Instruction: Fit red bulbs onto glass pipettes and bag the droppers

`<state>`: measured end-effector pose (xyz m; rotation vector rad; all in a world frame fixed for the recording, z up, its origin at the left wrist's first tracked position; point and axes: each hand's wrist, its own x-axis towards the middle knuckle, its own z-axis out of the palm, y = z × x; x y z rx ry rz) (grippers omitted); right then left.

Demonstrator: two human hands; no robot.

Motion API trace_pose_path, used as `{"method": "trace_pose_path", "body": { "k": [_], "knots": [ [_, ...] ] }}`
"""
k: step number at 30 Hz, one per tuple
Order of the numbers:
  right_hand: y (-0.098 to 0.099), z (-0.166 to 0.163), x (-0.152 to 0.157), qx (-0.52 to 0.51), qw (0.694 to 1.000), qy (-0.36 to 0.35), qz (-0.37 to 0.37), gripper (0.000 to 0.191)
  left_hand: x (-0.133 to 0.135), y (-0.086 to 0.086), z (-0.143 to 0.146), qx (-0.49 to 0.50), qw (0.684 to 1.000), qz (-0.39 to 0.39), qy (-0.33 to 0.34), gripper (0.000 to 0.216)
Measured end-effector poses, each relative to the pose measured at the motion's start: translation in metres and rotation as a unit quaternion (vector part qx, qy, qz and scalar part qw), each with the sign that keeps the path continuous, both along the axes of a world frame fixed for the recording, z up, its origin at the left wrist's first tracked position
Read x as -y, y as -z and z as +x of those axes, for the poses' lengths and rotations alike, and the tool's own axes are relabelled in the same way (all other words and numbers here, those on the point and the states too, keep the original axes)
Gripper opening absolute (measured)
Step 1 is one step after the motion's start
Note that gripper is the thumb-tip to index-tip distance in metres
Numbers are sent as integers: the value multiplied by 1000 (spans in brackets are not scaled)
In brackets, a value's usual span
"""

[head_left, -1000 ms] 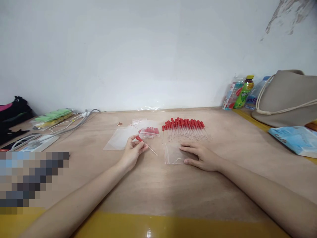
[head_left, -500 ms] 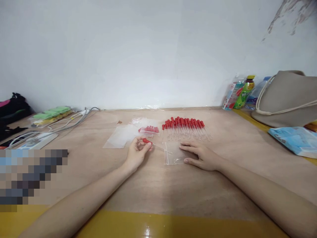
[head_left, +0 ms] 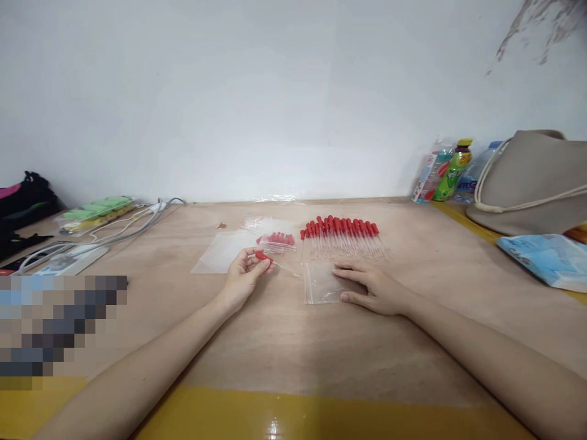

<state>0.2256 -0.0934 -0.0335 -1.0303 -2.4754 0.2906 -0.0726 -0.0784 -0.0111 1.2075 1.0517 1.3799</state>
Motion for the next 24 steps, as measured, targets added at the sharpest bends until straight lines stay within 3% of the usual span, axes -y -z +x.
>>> {"method": "trace_pose_path", "body": {
  "k": [5,8,12,14,19,24],
  "knots": [
    [0,0,0,3,1000,2,4,52,2,5,11,4,999,-19,27,41],
    [0,0,0,1,1000,2,4,52,9,7,15,-106,992,-3,72,34],
    [-1,-1,1,-1,1000,3,0,52,23,3,20,-335,929,91,126,26],
    [-1,-1,1,-3,1000,3,0,53,27,0,22,-399,896,128,144,26],
    [-1,-2,1,-13,1000,-3,-2,53,18,-1,34,-434,866,153,198,27],
    [-1,-1,1,-29,999,-14,-3,52,5,2,50,-410,861,171,246,25]
  ]
}}
